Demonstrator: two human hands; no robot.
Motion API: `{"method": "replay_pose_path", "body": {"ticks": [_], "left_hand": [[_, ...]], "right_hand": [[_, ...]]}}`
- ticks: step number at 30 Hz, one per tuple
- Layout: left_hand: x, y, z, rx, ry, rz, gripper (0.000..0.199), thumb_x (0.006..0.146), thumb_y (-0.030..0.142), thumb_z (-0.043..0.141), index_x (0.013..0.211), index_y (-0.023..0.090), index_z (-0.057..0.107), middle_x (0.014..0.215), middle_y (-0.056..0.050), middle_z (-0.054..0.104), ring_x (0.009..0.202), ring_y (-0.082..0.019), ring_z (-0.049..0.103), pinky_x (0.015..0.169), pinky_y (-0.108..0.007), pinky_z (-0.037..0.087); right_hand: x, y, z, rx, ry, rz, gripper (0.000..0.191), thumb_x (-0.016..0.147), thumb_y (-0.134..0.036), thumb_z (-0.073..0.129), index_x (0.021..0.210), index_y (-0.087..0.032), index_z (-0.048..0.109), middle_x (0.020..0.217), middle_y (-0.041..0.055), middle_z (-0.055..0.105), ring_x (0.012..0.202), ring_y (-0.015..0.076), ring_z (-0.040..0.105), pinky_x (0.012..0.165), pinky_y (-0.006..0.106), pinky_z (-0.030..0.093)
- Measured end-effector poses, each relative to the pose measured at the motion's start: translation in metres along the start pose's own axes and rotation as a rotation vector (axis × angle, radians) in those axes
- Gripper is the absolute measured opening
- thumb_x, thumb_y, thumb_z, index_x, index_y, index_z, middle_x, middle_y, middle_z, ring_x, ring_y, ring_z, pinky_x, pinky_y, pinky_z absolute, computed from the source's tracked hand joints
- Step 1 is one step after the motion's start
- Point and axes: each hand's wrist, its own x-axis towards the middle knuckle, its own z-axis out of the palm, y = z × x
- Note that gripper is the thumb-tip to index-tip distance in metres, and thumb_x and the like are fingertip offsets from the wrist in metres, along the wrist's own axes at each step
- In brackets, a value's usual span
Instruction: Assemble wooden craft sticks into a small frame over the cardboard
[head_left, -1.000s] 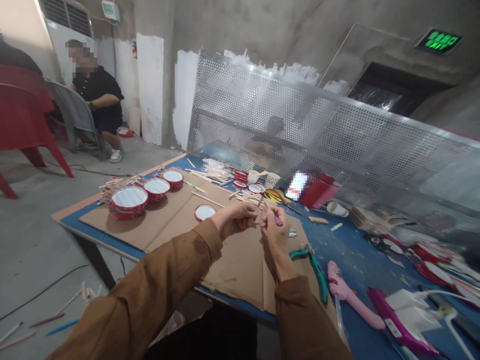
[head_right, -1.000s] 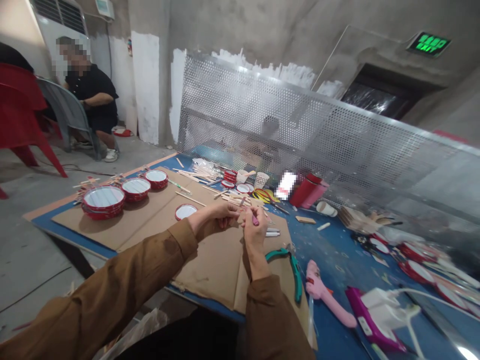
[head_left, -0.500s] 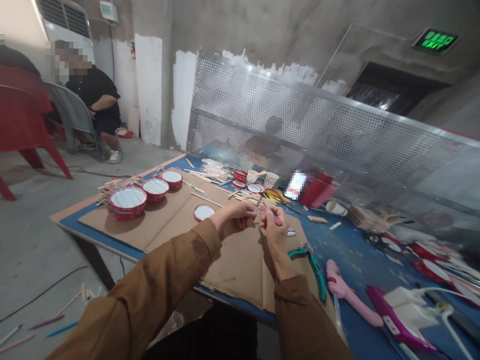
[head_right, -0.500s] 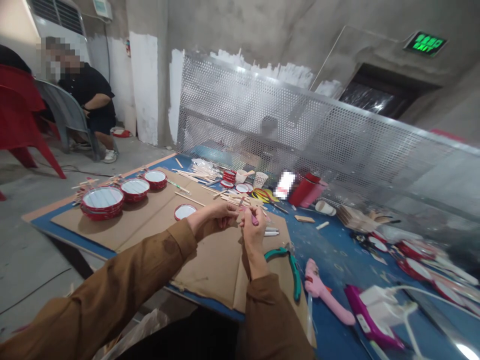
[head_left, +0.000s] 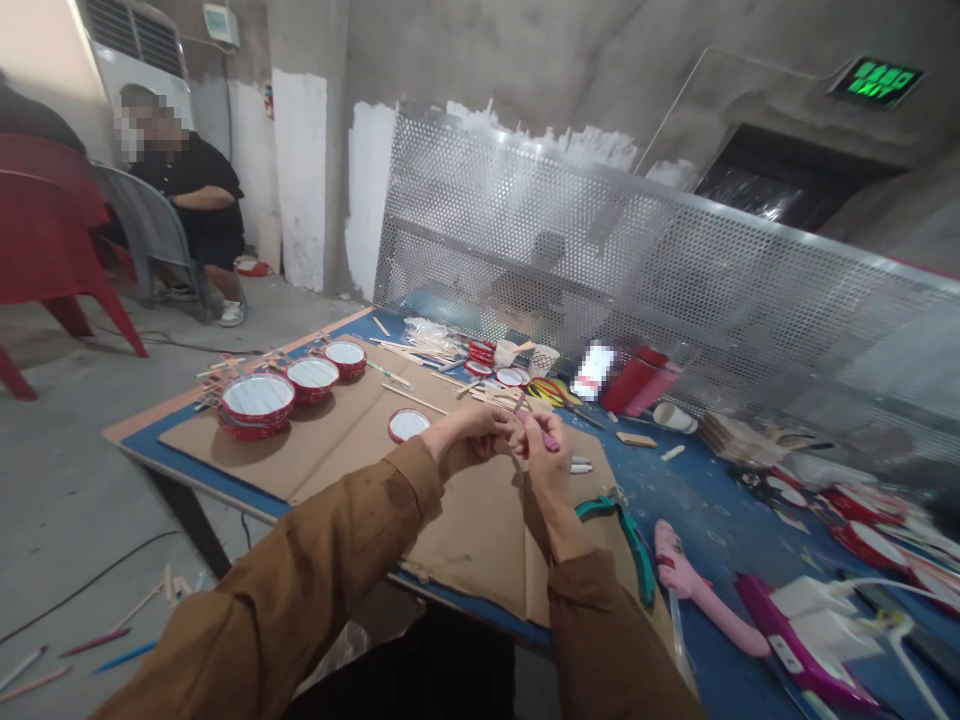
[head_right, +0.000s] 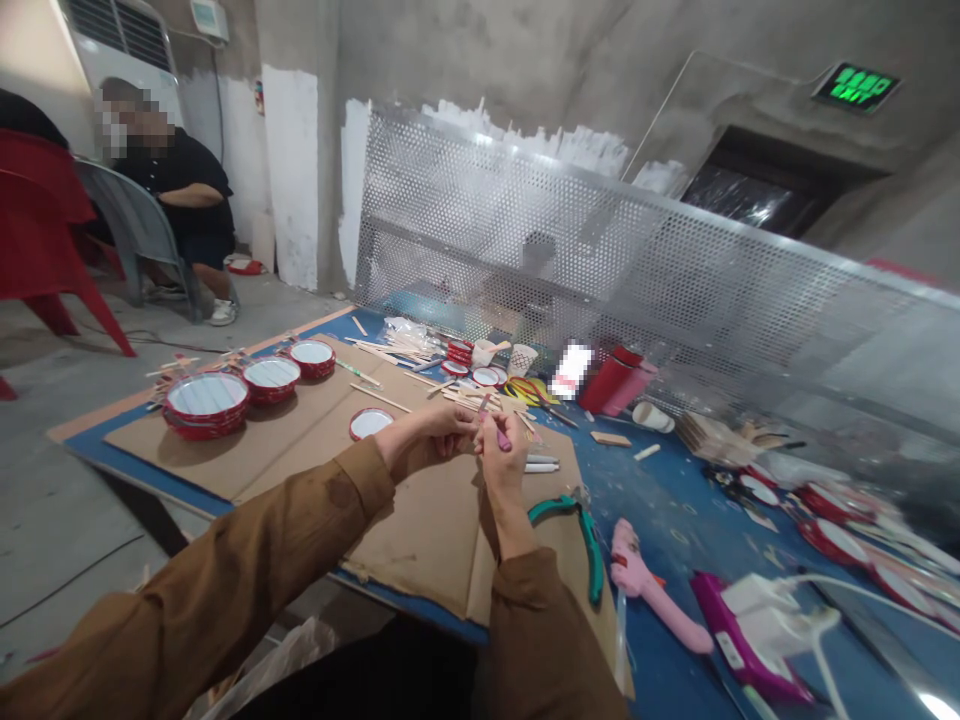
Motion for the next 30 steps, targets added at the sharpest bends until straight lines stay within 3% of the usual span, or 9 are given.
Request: {"method": "replay_pose_path", "body": {"ticks": [5, 8, 15, 22, 30], "left_hand": [[0.0036, -0.0025, -0.0001, -0.01, 0.003, -0.007, 0.024, 0.097, 0.038, 0.061, 0.089, 0.016, 0.058, 0.055, 0.003, 0.054, 0.04, -0.01, 0.052, 0.044, -0.018, 0.044], [0.0048, -0.0039, -0.0003, -0.007, -0.002, 0.002, 0.019, 0.099, 0.033, 0.056, 0.09, 0.016, 0.057, 0.057, 0.003, 0.057, 0.04, -0.009, 0.052, 0.043, -0.017, 0.043], [0.0055, -0.0047, -0.0002, -0.007, -0.011, 0.028, 0.026, 0.101, 0.038, 0.054, 0.089, 0.016, 0.057, 0.053, 0.002, 0.054, 0.04, -0.01, 0.053, 0.044, -0.018, 0.044], [0.0033, -0.0039, -0.0006, -0.026, -0.023, 0.018, 0.019, 0.1, 0.032, 0.055, 0.089, 0.016, 0.056, 0.056, 0.003, 0.056, 0.039, -0.009, 0.053, 0.044, -0.017, 0.043], [0.0026, -0.0037, -0.0006, -0.031, -0.019, 0.05, 0.024, 0.098, 0.036, 0.058, 0.086, 0.015, 0.056, 0.056, 0.002, 0.057, 0.039, -0.01, 0.054, 0.043, -0.019, 0.043]], "right_hand": [[-0.0004, -0.001, -0.0022, -0.037, 0.047, 0.006, 0.032, 0.08, -0.052, 0.067, 0.079, -0.022, 0.058, 0.056, -0.0069, 0.057, 0.042, 0.0096, 0.053, 0.042, 0.02, 0.044], [0.0003, -0.0018, -0.0027, -0.02, 0.07, 0.035, 0.033, 0.079, -0.053, 0.068, 0.081, -0.022, 0.058, 0.055, -0.0075, 0.057, 0.041, 0.0094, 0.053, 0.041, 0.02, 0.043], [-0.0005, 0.0009, 0.0007, -0.008, 0.002, -0.011, 0.032, 0.081, -0.053, 0.066, 0.078, -0.023, 0.056, 0.056, -0.0074, 0.056, 0.042, 0.0088, 0.051, 0.043, 0.02, 0.044], [0.0012, 0.0033, -0.0031, -0.019, 0.063, 0.05, 0.033, 0.078, -0.053, 0.067, 0.08, -0.022, 0.057, 0.056, -0.0075, 0.057, 0.041, 0.0095, 0.052, 0.041, 0.02, 0.043], [-0.0014, -0.0007, 0.0024, 0.013, -0.009, 0.016, 0.032, 0.078, -0.051, 0.068, 0.076, -0.023, 0.055, 0.055, -0.0074, 0.056, 0.041, 0.009, 0.051, 0.043, 0.021, 0.044]]}}
